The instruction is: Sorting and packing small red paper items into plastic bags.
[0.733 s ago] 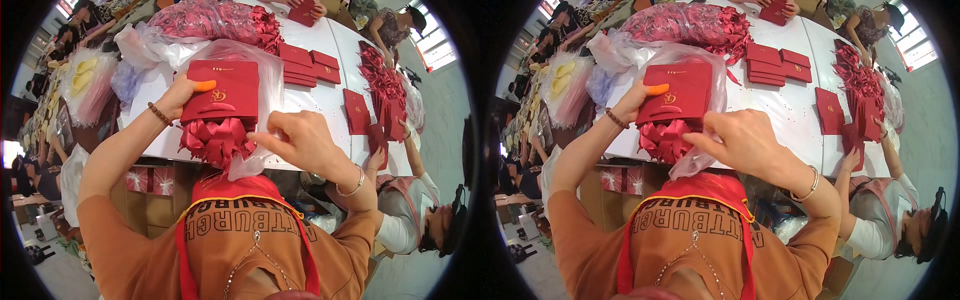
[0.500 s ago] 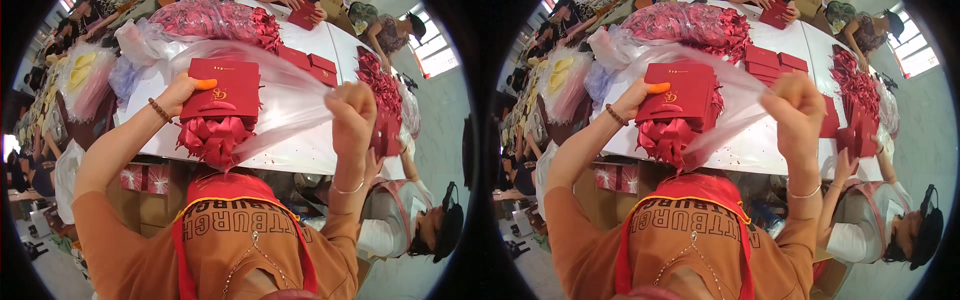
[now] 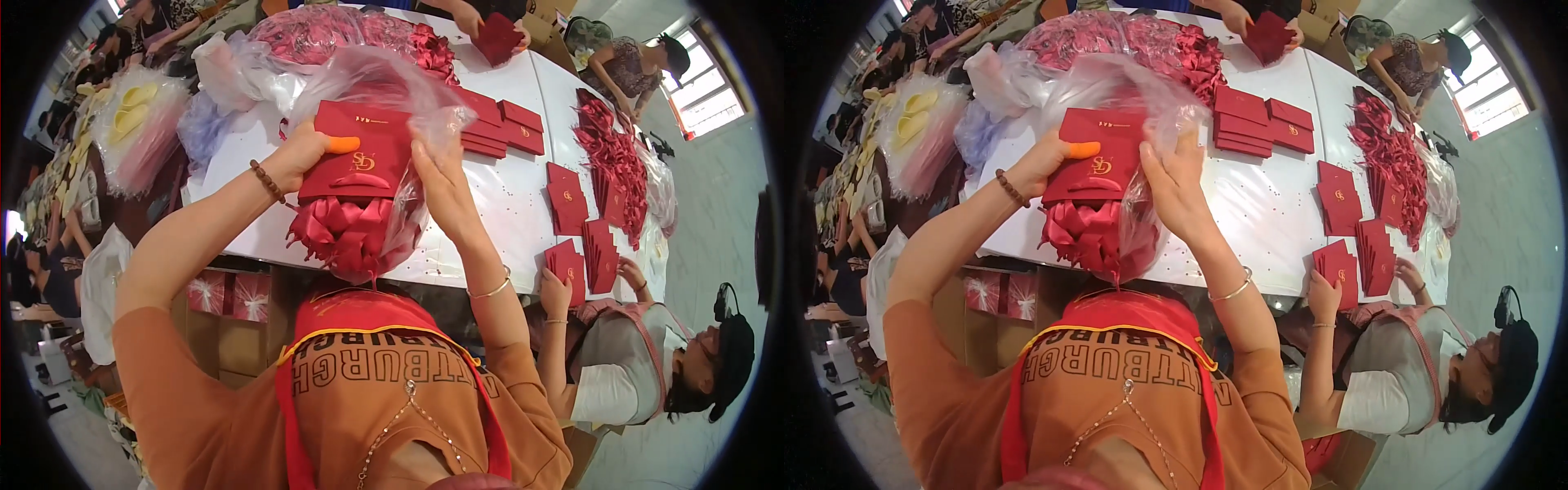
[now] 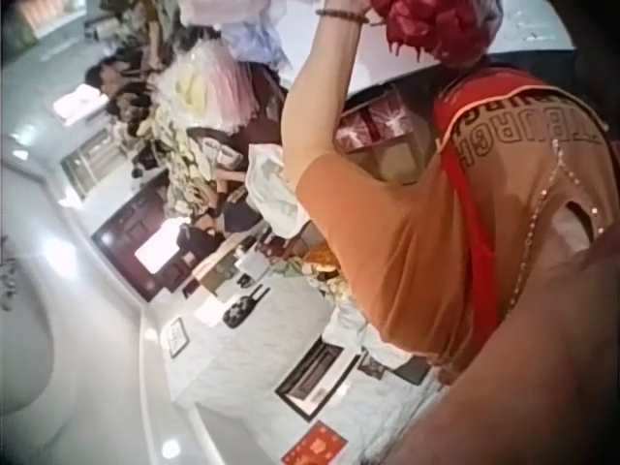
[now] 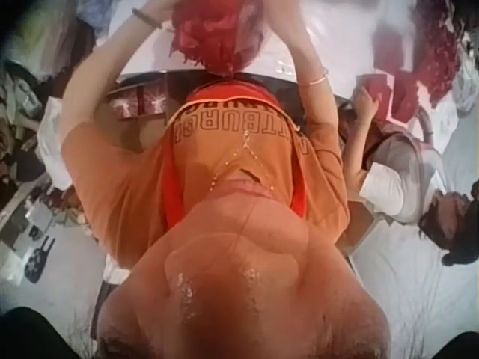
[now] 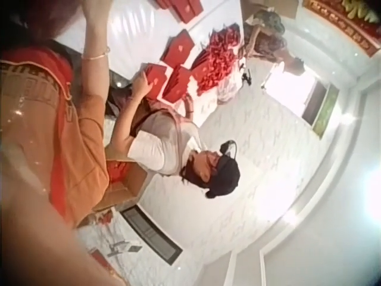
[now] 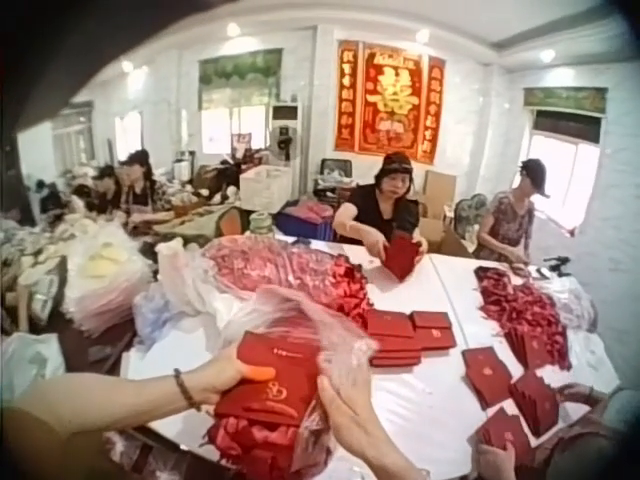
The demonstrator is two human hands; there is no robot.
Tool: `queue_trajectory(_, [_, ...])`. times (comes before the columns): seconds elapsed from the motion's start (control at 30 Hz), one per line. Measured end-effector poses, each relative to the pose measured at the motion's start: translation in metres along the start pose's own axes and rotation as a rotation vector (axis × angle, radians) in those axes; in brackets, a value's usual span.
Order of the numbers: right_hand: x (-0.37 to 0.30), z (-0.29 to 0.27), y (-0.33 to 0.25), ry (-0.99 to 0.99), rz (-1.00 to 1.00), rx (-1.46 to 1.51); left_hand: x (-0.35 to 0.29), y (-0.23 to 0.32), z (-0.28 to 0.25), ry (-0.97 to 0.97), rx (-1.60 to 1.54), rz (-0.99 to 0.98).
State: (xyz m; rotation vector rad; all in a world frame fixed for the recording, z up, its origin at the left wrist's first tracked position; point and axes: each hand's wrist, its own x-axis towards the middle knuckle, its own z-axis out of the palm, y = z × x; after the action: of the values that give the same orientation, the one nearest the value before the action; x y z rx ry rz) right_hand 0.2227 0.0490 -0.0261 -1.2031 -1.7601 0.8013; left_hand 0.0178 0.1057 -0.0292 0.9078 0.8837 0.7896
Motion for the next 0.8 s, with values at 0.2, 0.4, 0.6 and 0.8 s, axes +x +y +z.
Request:
queue_trajectory(0.2, [-0.001,0.004,-0.017,-0.140,-0.043,0.294,0.001,0.000,-0.005,-0.020,0.062,-0.042])
queue_trajectory(0.4, [0.032,0.003,-0.023,-0.343,0.164,0.453,0.003,0.002,0.001,0.077,0.149,0.065])
queue_trajectory(0.6, [0.041,0.035,-0.007,-0.449,-0.061,0.244,0.007,0.001,-0.017,0.006,0.236,-0.011])
queue_trajectory(0.8, [0.043,0.035,-0.005,-0.493,-0.107,0.207,0.023,0.000,-0.022,0.246,0.692,-0.206])
